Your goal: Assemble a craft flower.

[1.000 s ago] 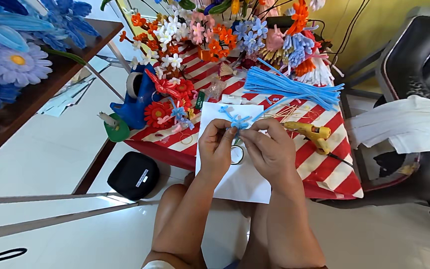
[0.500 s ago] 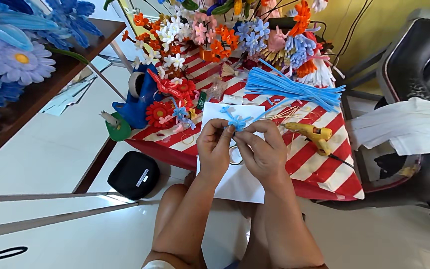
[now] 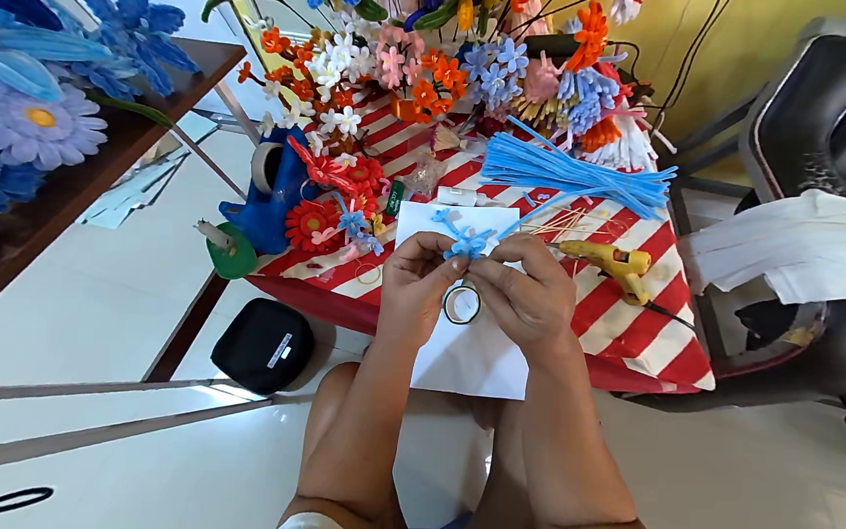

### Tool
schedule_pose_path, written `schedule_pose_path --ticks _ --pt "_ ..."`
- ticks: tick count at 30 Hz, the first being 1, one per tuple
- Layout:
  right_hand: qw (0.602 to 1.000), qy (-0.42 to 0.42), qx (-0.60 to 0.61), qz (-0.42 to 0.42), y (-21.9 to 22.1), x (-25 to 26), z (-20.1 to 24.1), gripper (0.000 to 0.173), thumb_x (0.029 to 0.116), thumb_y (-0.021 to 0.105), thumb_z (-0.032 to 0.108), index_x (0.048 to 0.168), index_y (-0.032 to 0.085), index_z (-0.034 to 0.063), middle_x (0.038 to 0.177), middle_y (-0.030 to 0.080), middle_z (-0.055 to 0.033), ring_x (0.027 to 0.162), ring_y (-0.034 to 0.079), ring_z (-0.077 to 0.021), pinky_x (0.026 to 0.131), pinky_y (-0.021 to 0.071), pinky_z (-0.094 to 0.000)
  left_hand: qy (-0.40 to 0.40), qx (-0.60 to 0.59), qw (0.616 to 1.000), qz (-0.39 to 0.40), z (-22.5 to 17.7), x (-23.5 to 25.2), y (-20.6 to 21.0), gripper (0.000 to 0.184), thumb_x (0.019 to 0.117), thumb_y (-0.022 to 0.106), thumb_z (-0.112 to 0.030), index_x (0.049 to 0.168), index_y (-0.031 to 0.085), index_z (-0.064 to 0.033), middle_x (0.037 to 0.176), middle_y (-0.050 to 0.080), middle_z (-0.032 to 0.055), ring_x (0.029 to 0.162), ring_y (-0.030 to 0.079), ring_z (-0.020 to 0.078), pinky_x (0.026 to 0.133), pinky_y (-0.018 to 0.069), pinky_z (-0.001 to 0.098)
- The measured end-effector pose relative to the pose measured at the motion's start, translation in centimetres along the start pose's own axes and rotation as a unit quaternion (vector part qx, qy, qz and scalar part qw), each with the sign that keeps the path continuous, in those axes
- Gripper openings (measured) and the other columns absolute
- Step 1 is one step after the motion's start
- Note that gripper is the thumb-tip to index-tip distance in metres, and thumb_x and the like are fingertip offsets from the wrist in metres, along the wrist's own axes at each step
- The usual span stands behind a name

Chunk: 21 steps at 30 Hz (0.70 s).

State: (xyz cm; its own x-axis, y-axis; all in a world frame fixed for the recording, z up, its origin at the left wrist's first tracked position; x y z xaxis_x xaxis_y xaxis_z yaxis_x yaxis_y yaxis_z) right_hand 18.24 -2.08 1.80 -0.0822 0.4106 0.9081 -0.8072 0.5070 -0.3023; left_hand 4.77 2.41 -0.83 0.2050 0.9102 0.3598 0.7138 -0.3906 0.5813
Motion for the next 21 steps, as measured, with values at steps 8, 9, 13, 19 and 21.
schedule_pose_path --ticks 8,9,13,19,21 --pt "0.992 0.034 0.103 0.072 -1.2 0.2 -0.5 0.013 0.0959 0.063 0.009 0.099 0.076 0.0069 0.091 0.059 -0.0047 0.091 0.057 -0.0088 0.085 0.048 -0.0224 0.019 0.012 0.997 0.07 0.0 0.2 -0.3 0.023 0.0847 0.077 0.002 0.102 0.076 -0.0134 0.095 0.073 -0.0017 0.085 0.07 0.0062 0.082 0.061 0.0267" --pt "0.989 0.042 0.122 0.077 -1.3 0.2 -0.5 0.015 0.0957 0.061 0.009 0.1 0.076 0.0064 0.093 0.06 -0.0045 0.092 0.057 -0.0073 0.085 0.0483 -0.0206 0.029 0.024 0.996 0.081 -0.1 0.2 -0.2 0.024 0.0853 0.077 0.001 0.103 0.077 -0.0141 0.096 0.073 -0.0024 0.087 0.07 0.0058 0.083 0.0608 0.0263" --pt "0.97 0.07 0.213 0.094 -1.7 0.1 -0.7 0.018 0.0962 0.058 0.009 0.102 0.074 0.003 0.095 0.062 -0.004 0.092 0.058 -0.0026 0.082 0.0509 -0.0161 0.084 0.078 0.985 0.129 -0.7 0.1 0.1 0.024 0.0896 0.073 0.001 0.108 0.076 -0.0149 0.104 0.073 -0.0048 0.094 0.069 0.0039 0.087 0.0594 0.0239" --pt "0.935 0.088 0.335 0.068 -2.7 0.1 -0.5 0.015 0.101 0.061 0.022 0.106 0.071 0.012 0.099 0.067 0.0036 0.098 0.064 -0.0043 0.09 0.0553 -0.0253 0.157 0.093 0.966 0.183 -1.4 -0.1 0.3 0.022 0.0944 0.07 -0.003 0.112 0.074 -0.0147 0.11 0.073 -0.0041 0.101 0.069 0.0048 0.088 0.0589 0.0233" --pt "0.936 0.11 0.33 0.046 -2.8 0.1 -0.5 0.013 0.1006 0.063 0.021 0.107 0.071 0.0139 0.1 0.068 0.0056 0.098 0.065 -0.0036 0.089 0.0562 -0.024 0.218 0.17 0.943 0.186 -1.8 -0.4 0.4 0.016 0.097 0.068 -0.006 0.11 0.073 -0.0122 0.11 0.072 -0.0037 0.103 0.069 0.0044 0.088 0.0591 0.0221"
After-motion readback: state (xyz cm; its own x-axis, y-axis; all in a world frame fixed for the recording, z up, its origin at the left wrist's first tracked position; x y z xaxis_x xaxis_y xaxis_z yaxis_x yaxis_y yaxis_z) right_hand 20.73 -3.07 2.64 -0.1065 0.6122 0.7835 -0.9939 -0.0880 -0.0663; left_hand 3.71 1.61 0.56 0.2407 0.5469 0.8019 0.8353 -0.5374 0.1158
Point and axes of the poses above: each hand's wrist, its own x-axis towards the middle knuckle, its own y-axis out of the palm, z = x × y, the point moved 5 cm from there along x, towards the middle knuckle
